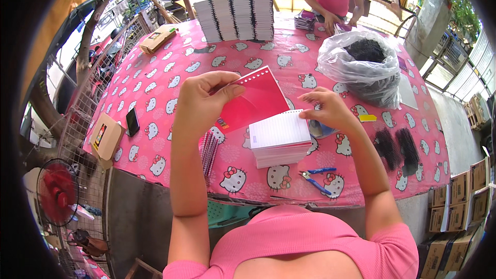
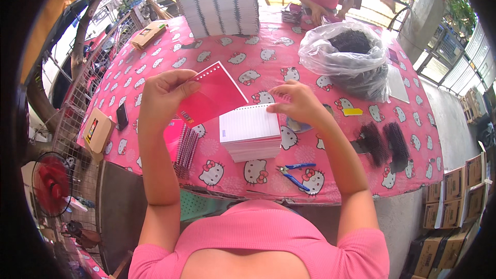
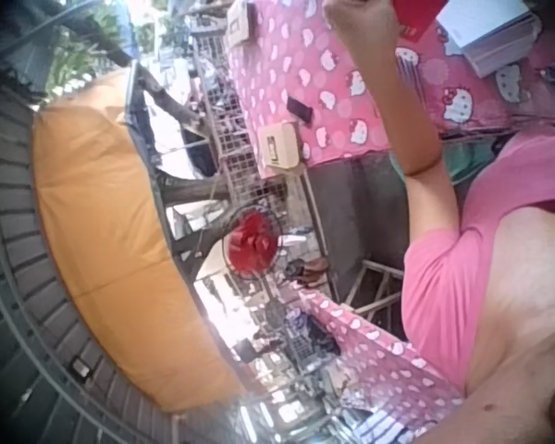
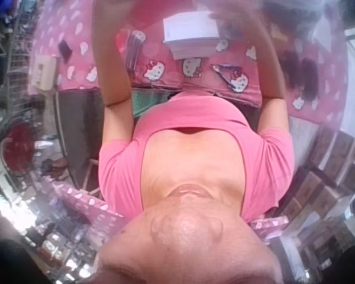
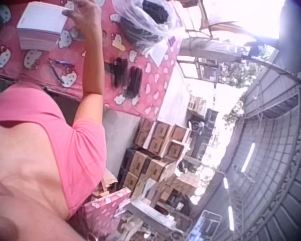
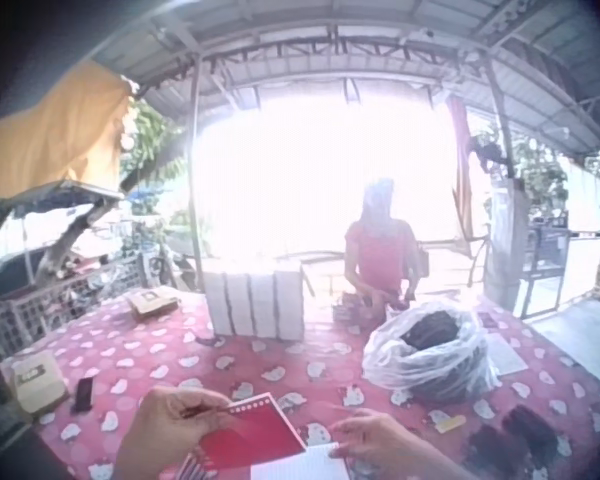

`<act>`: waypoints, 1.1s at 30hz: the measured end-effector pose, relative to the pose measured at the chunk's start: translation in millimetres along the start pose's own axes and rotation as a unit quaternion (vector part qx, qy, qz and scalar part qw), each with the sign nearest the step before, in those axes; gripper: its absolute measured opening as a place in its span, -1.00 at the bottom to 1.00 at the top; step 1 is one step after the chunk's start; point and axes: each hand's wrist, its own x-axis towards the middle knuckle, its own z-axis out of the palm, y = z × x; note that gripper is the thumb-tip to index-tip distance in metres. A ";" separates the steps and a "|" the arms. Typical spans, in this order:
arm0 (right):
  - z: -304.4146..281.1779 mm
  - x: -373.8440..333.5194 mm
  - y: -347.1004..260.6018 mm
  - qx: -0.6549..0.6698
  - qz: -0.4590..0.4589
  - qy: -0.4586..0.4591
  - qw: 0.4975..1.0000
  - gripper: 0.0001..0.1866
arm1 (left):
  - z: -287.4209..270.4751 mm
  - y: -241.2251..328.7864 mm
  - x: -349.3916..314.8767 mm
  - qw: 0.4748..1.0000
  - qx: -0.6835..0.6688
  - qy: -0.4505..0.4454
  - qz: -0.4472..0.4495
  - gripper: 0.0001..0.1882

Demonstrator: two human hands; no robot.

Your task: The person assembles notebooks by threading metal spiral coils through the holes of paper stacks and covers, and سپس cutting and crimping the ends of the coils with pliers.

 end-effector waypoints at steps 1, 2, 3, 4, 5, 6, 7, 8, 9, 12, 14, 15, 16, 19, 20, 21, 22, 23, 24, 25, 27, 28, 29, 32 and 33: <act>3.7 8.5 3.4 0.013 -0.028 -0.047 0.998 -0.60 | -2.2 1.2 -2.3 1.000 0.001 0.013 -0.002 -0.81; 3.6 11.2 5.6 -0.012 -0.012 -0.082 0.996 -0.59 | -4.2 2.1 -5.4 1.000 0.002 0.026 -0.004 -0.80; 2.5 13.6 7.0 -0.038 0.005 -0.116 0.992 -0.58 | -6.1 2.6 -6.5 0.999 0.003 0.038 -0.005 -0.79; 3.8 17.5 5.5 -0.063 0.018 -0.156 0.985 -0.57 | -10.4 -1.2 -9.2 0.999 0.006 0.046 -0.003 -0.79; 5.9 17.6 2.8 -0.084 0.016 -0.127 0.988 -0.57 | -15.2 -6.9 -11.5 0.999 0.009 0.053 0.000 -0.79; 8.1 13.1 -1.7 -0.105 0.014 -0.098 0.990 -0.57 | -18.8 -10.6 -13.5 0.998 0.011 0.060 0.003 -0.79; 11.2 7.2 -6.9 -0.125 0.012 -0.071 0.990 -0.57 | -20.6 -12.6 -16.8 0.998 0.004 0.062 -0.001 -0.79; 13.6 3.5 -11.5 -0.133 0.021 -0.064 0.989 -0.58 | -21.5 -13.5 -18.4 0.998 -0.003 0.063 -0.004 -0.79; 15.5 0.3 -15.8 -0.141 0.029 -0.056 0.988 -0.59 | -22.1 -14.0 -19.7 0.998 -0.011 0.065 -0.007 -0.78; 14.9 -4.0 -23.3 -0.165 0.046 -0.048 0.984 -0.62 | -18.6 -11.8 -19.7 0.998 0.013 0.053 -0.016 -0.79; 14.8 -5.2 -24.2 -0.158 0.049 -0.039 0.985 -0.62 | -16.2 -13.9 -17.5 0.999 0.012 0.048 -0.016 -0.80; 14.8 -5.5 -21.8 -0.147 0.046 -0.032 0.987 -0.63 | -15.6 -14.6 -17.4 0.999 0.011 0.046 -0.016 -0.80; 15.2 -5.8 -21.0 -0.136 0.045 -0.024 0.989 -0.63 | -15.5 -14.3 -17.2 0.999 0.010 0.046 -0.016 -0.80; 17.9 -7.7 -27.5 -0.153 -0.030 0.032 0.987 -0.69 | -17.5 -13.1 -18.0 0.999 0.012 0.051 -0.011 -0.80; 16.4 -8.9 -30.1 -0.096 -0.004 0.023 0.995 -0.71 | -19.6 -12.8 -19.6 0.998 0.015 0.056 -0.006 -0.80; 13.3 -10.6 -33.1 -0.038 0.023 0.014 0.999 -0.74 | -21.7 -12.3 -20.8 0.998 0.018 0.061 -0.002 -0.80; 8.5 -12.0 -35.5 0.019 0.051 0.004 0.999 -0.76 | -22.9 -11.8 -21.2 0.998 0.016 0.064 -0.002 -0.80; 1.5 -10.3 -37.0 0.045 0.071 -0.002 0.996 -0.78 | -24.0 -11.3 -21.5 0.998 0.013 0.067 -0.001 -0.80; -7.7 -5.8 -37.2 0.072 0.092 -0.009 0.993 -0.80 | -24.9 -10.9 -21.8 0.998 0.011 0.069 -0.001 -0.81; -15.6 -2.7 -35.2 0.099 0.114 -0.014 0.988 -0.81 | -24.3 -9.6 -22.0 0.998 0.011 0.065 0.004 -0.80; -20.3 4.3 -25.7 0.124 0.093 0.008 0.988 -0.80 | -20.9 -6.5 -21.6 0.998 0.009 0.057 0.015 -0.79; -23.9 8.7 -25.5 0.132 0.093 0.013 0.987 -0.80 | -17.8 -4.3 -20.1 0.999 0.027 0.030 0.021 -0.79; -27.4 11.0 -27.2 0.139 0.094 0.019 0.986 -0.79 | -12.7 -1.0 -18.7 0.999 0.043 0.003 0.027 -0.80; -29.6 15.6 -48.3 0.106 0.083 -0.008 0.991 -0.77 | 22.2 0.4 -13.8 0.980 0.129 -0.019 0.148 -0.85; -27.7 16.7 -54.2 0.091 0.078 -0.028 0.992 -0.76 | 35.5 -3.8 -13.5 0.965 0.163 -0.015 0.203 -0.88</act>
